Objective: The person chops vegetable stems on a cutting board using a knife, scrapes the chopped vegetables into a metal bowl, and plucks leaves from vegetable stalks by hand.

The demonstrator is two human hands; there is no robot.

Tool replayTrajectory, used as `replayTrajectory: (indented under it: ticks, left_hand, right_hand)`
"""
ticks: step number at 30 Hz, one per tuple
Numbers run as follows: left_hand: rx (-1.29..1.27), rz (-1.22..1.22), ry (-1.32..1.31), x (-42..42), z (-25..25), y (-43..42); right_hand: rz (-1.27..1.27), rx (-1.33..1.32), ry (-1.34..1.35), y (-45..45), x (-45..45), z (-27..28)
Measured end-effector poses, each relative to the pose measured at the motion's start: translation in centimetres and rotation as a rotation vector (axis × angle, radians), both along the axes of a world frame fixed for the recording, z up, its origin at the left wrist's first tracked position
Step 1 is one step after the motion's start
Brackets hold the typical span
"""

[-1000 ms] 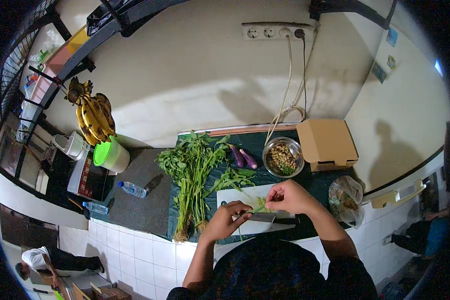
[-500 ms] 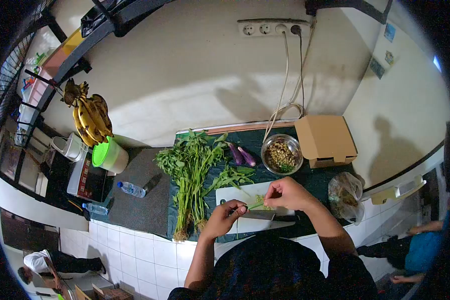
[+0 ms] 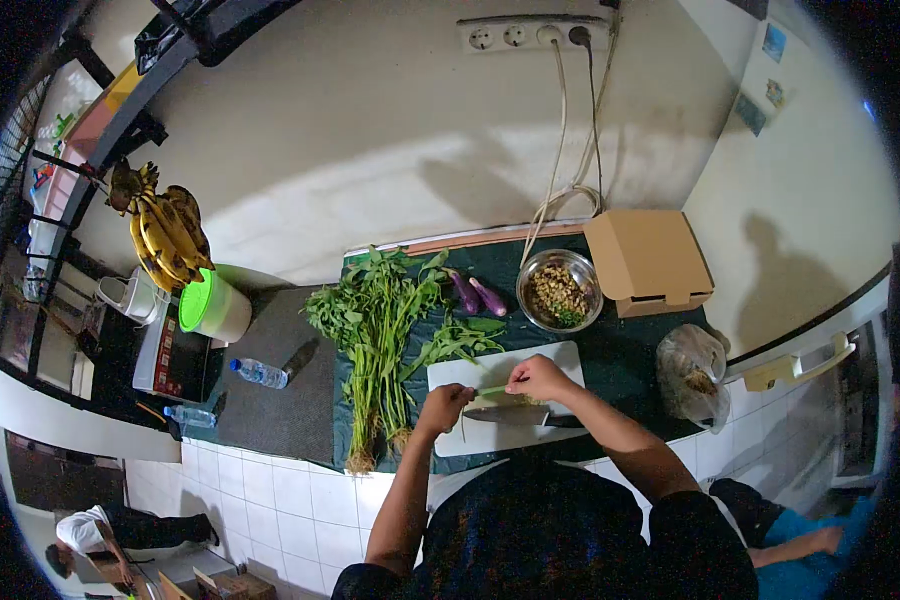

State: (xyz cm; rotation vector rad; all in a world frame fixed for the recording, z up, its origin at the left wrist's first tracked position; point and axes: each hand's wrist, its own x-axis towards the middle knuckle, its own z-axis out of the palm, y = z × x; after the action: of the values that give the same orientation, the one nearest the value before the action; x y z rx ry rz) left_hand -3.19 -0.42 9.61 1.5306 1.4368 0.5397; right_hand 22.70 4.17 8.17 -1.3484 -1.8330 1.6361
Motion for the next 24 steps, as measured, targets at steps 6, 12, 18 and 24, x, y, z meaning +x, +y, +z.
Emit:
replayTrajectory:
  ticks: [6, 12, 18, 24]
  left_hand:
    - [0.242, -0.142, 0.357, -0.9, -8.0, 0.8]
    - [0.238, -0.272, 0.525, -0.1, -6.9, 0.1]
    - [0.268, -0.114, 0.501, -0.1, -8.3, 0.4]
    - [0.325, -0.130, 0.526, 0.5, -7.2, 0.4]
  right_hand:
    - [-0.060, 0.171, -0.306, -0.8, -2.5, -3.4]
    - [-0.074, 0.245, -0.453, -1.5, -3.7, -4.5]
    - [-0.015, 0.296, -0.444, -0.5, -4.6, -6.7]
    - [-0.019, 0.421, -0.575, -0.4, -4.7, -6.4]
